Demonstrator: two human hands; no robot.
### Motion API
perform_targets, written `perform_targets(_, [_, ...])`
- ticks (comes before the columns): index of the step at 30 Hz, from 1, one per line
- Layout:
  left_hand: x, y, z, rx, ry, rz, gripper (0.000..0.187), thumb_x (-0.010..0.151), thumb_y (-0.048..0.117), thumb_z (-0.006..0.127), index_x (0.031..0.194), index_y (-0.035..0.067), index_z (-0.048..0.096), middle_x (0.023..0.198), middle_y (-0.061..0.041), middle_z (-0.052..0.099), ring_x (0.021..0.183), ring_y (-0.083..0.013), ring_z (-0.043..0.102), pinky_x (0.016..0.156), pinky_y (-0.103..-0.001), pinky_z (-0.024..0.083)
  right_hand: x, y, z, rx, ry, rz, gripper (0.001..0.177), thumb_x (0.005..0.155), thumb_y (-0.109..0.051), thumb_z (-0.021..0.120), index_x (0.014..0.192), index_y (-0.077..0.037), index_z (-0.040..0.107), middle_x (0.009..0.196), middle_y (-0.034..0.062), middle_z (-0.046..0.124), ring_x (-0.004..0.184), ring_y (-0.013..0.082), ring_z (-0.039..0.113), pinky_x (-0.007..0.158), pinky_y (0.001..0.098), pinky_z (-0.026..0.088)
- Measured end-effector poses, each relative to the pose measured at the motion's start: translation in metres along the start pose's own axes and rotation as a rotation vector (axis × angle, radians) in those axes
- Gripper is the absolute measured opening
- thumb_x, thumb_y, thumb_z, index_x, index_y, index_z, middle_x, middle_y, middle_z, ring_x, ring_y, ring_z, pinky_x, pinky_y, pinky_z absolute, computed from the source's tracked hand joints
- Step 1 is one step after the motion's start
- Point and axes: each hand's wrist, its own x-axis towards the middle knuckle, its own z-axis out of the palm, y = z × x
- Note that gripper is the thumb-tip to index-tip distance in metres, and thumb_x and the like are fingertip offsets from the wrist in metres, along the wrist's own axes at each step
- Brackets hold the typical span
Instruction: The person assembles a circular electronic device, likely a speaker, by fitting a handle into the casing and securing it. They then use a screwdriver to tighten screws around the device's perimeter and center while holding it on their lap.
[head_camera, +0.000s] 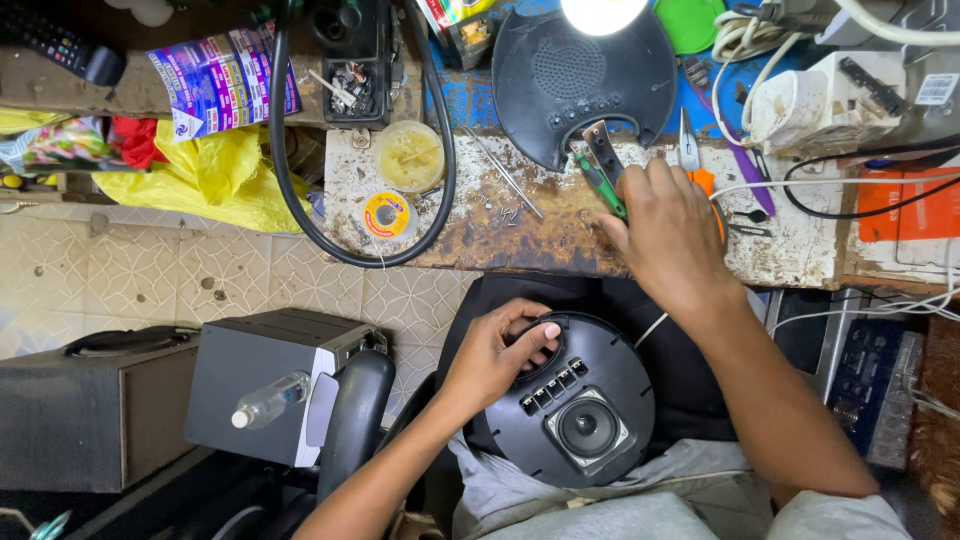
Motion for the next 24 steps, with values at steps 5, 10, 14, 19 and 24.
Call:
perform_targets(5, [-0.002,0.004,0.000,-0.015,0.005,0.007,0.026,0.095,0.019,0.074,0.114,0.001,0.071,0.082,-0.018,0.078,0.072,-0.0189,0.074,0.062,-0.028,0.063,-0.011,0.006,-0.008,0.015,0.093,0.034,0.021,0.091,-0.018,0.077,0.098,-0.005,0.062,0.090,0.0120,0.055,0.091,0.0384,0.065,0.077,0.0488,0.053])
perform_targets(10, [-0.003,0.009,0.000,-0.033,0.014,-0.015,0.026,0.095,0.020,0.075,0.113,0.001,0.072,0.082,-0.018,0.077,0.073,-0.0188,0.074,0.063,-0.029,0.063,-0.033,-0.023,-0.055,0.503,0.299,0.115,0.020,0.099,0.013,0.070,0.116,0.006,0.065,0.078,0.0213,0.061,0.058,0.0314,0.056,0.059,0.0403,0.045])
perform_targets(14, [-0.003,0.013,0.000,-0.033,0.021,-0.006,0.027,0.094,0.020,0.075,0.113,0.001,0.072,0.080,-0.018,0.076,0.072,-0.0193,0.073,0.062,-0.030,0.062,-0.032,-0.030,-0.035,0.687,0.486,-0.038,0.020,0.098,0.016,0.072,0.116,0.007,0.071,0.080,0.0154,0.061,0.060,0.0251,0.054,0.064,0.0361,0.048])
perform_targets(19, [-0.004,0.007,0.001,-0.031,0.032,0.012,0.027,0.094,0.020,0.075,0.113,0.001,0.072,0.079,-0.018,0.076,0.072,-0.0194,0.073,0.061,-0.030,0.062,-0.007,-0.039,-0.013,0.906,0.429,-0.114,0.014,0.104,0.006,0.064,0.116,0.007,0.069,0.081,0.0111,0.059,0.061,0.0176,0.051,0.064,0.0326,0.048])
perform_targets(24, [-0.004,0.009,0.000,-0.034,0.031,0.048,0.026,0.094,0.019,0.075,0.111,0.001,0.072,0.078,-0.018,0.076,0.070,-0.0207,0.073,0.060,-0.030,0.062,0.003,-0.044,-0.010,0.936,0.325,-0.128,0.015,0.107,0.006,0.059,0.117,0.005,0.069,0.081,0.0111,0.056,0.060,0.0184,0.050,0.062,0.0324,0.045])
